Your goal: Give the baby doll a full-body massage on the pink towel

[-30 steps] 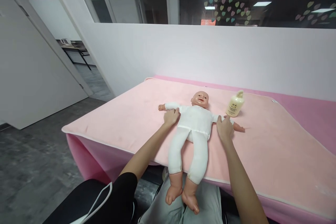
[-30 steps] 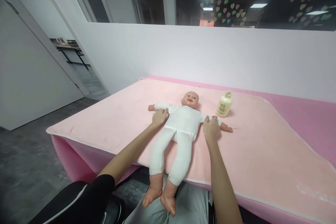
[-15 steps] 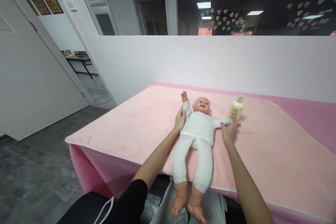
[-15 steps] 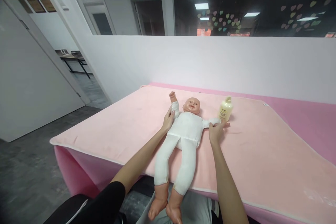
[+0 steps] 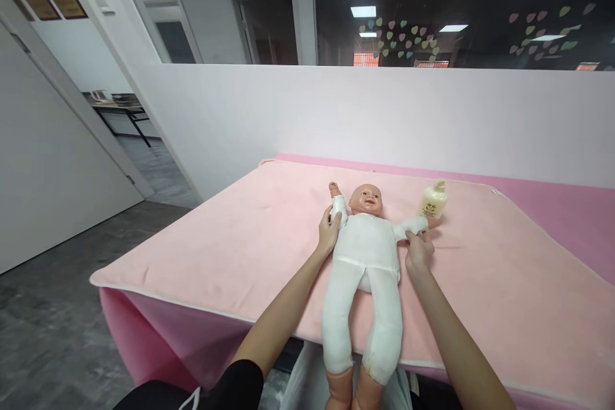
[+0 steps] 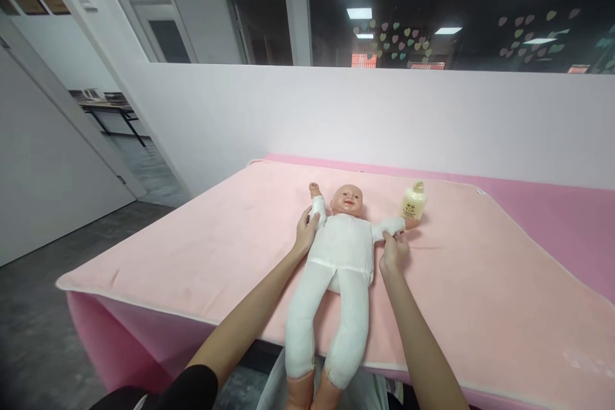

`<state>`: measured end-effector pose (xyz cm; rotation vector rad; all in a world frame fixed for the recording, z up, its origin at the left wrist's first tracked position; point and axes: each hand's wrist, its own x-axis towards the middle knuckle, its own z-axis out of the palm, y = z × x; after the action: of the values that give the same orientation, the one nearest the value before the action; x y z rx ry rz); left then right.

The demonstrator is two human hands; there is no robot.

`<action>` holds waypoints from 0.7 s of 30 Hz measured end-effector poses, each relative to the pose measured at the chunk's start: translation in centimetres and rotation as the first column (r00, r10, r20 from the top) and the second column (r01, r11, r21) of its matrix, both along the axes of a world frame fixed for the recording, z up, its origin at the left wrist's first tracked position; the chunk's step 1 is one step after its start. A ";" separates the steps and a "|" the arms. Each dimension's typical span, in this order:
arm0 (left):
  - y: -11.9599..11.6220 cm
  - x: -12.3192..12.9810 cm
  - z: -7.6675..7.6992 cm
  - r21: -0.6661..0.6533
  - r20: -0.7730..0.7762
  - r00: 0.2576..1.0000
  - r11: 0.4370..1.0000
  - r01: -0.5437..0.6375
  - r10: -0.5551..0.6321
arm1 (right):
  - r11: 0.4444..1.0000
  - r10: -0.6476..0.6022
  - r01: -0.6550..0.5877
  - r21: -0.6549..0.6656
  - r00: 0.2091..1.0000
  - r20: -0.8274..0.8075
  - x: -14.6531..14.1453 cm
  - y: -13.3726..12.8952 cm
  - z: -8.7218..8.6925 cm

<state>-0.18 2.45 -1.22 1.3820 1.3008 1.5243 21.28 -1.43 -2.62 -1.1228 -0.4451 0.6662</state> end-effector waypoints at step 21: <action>0.3 -0.5 1.4 -0.140 -0.437 0.893 0.989 0.049 -0.106 | 0.923 0.367 -0.027 -0.384 0.363 0.856 0.7 -0.3 1.2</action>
<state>-0.71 2.79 0.13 1.7417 1.5586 1.0835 21.98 -1.70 -1.42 -1.7327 -1.5396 0.2267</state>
